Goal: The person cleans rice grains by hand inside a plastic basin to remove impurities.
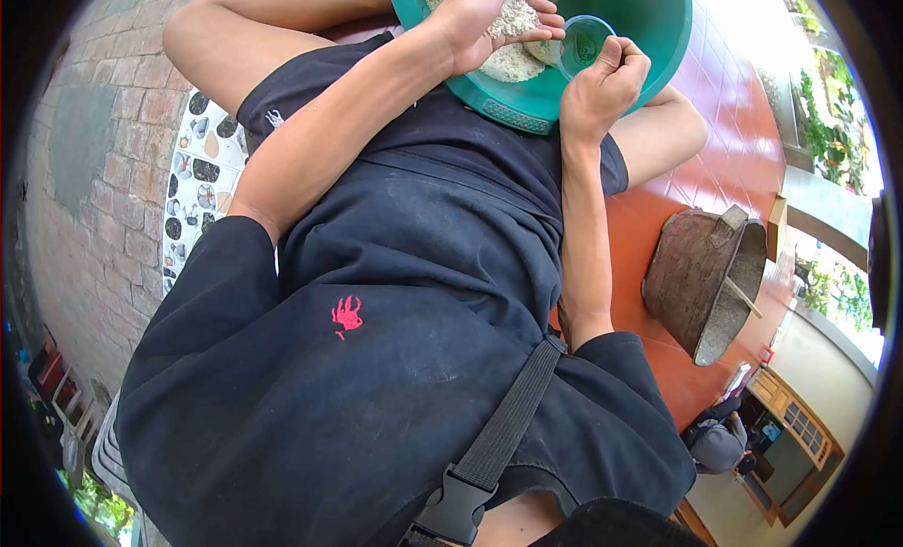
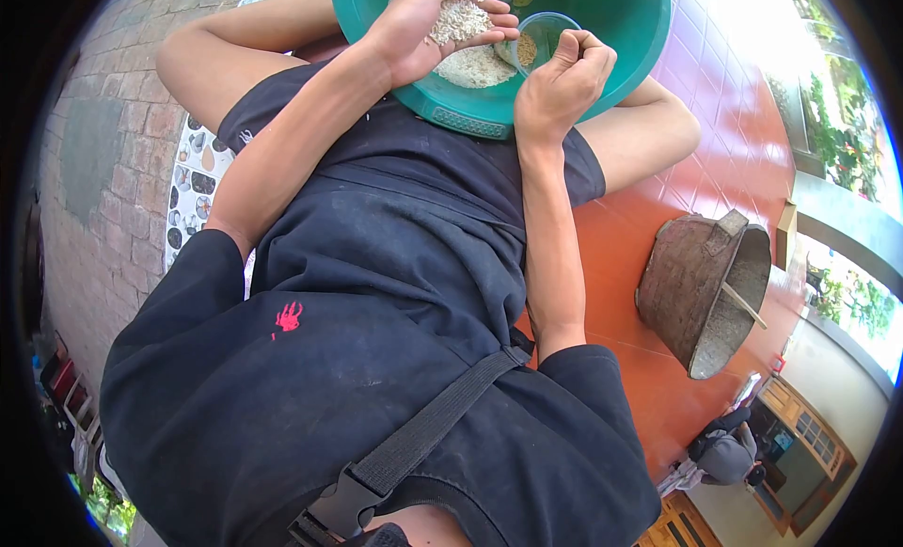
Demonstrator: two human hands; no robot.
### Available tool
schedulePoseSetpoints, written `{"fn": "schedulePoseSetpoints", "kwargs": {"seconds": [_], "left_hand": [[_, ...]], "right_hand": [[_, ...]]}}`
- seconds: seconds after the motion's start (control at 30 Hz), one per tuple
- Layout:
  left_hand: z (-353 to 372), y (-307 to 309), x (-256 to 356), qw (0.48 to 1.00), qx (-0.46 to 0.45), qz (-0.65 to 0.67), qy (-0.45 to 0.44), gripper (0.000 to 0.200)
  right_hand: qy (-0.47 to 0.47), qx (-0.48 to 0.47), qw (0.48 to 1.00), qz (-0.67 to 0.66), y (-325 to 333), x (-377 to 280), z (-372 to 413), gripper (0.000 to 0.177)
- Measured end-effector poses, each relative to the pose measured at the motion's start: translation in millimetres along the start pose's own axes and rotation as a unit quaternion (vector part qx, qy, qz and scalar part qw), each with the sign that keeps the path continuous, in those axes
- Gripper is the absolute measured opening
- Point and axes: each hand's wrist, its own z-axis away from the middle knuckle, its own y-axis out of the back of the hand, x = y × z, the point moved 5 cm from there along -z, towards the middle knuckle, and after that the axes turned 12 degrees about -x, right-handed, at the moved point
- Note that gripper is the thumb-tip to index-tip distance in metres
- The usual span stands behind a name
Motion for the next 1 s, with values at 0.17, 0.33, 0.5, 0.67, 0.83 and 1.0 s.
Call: {"fn": "schedulePoseSetpoints", "kwargs": {"seconds": [0.17,0.33,0.5,0.67,0.83,1.0], "left_hand": [[1,1,-1,1.0,0.012,0.017,0.004,0.042],[-3,4,-3,0.999,-0.026,0.047,-0.005,0.046],[-6,5,-3,0.997,-0.05,0.065,0.008,0.056],[-1,1,-2,0.995,-0.056,0.07,0.043,0.063],[-12,21,-8,0.962,-0.231,0.135,0.057,0.067],[1,-5,-1,0.997,-0.049,0.049,0.045,0.067]], "right_hand": [[0.136,-0.116,0.981,-0.081,-8,-23,1,0.007],[0.19,-0.132,0.971,-0.06,-11,-38,2,0.011],[0.256,-0.129,0.958,-0.012,-12,-48,2,0.024],[0.259,-0.174,0.95,-0.02,-27,-52,5,0.04],[0.283,-0.19,0.94,0.028,-29,-57,3,0.037],[0.264,-0.201,0.943,0.032,-33,-60,1,0.034]]}}
